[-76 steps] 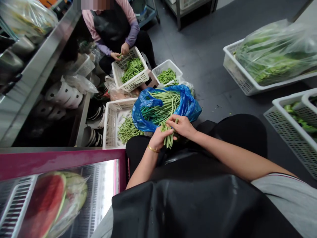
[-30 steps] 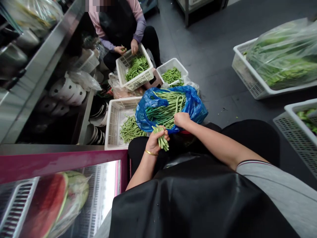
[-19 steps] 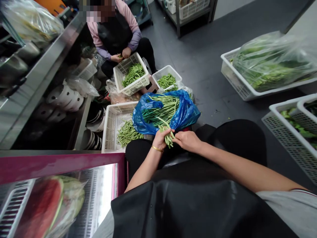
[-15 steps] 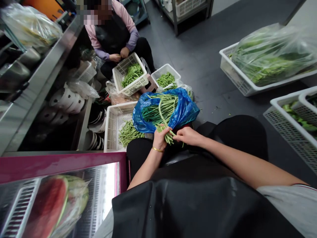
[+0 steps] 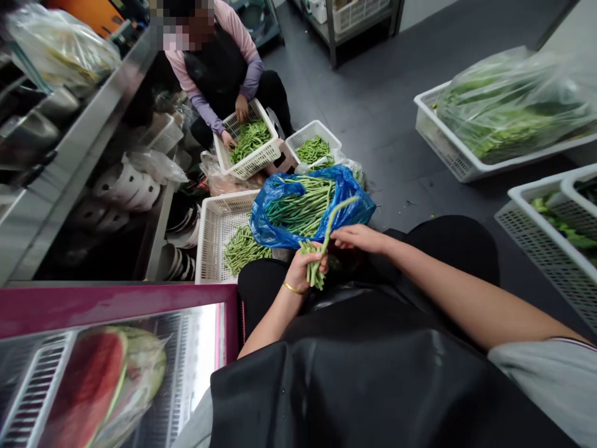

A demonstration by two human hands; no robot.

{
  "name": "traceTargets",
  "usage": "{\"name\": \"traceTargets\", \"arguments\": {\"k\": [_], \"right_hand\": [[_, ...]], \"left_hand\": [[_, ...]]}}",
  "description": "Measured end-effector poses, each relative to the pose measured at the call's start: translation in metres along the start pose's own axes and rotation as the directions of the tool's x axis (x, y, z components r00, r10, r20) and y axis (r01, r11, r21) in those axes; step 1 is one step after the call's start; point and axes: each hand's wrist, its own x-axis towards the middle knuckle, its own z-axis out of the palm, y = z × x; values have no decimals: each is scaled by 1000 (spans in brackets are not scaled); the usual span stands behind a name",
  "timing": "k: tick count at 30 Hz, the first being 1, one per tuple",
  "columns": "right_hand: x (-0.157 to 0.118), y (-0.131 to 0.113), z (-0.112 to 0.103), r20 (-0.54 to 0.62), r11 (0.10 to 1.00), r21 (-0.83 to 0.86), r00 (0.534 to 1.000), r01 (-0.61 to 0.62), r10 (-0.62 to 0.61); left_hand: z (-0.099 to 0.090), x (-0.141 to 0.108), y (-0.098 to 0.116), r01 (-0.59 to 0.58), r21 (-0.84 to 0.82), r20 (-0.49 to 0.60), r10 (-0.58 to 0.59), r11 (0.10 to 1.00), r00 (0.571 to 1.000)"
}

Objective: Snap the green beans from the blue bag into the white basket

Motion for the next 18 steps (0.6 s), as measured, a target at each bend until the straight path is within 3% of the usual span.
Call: {"name": "traceTargets", "arguments": {"k": [3,6,8,11,12,14,16,18], "right_hand": [[12,-13,2,-169,996,84,986,16,-2],[8,-25,15,-250,990,-104,961,91,-115],[-6,-28,30,-234,936,-287,932,205,-276],[-26,-24,50,-29,816,-414,890,405,-456],[-28,-20,55,24,819,-393,895,419,-446],[-23,-11,58,11,900,-310,948,307,-319],[-11,0,54,-81,964,-231,985,129,-151],[0,10,49,-170,968,-249,983,30,-75]], "left_hand": [[1,-5,2,64,111,65,-71,992,995],[6,-6,1,75,158,25,-79,985,997],[7,-1,-1,41,155,-108,-24,987,994],[4,10,-4,-21,34,-364,32,999,931],[2,13,-4,-40,-16,-414,30,999,910],[-2,17,-3,-37,-76,-420,2,996,908],[-4,16,-2,13,-77,-343,-39,997,939],[-6,13,-1,96,-71,-247,-110,993,963]]}}
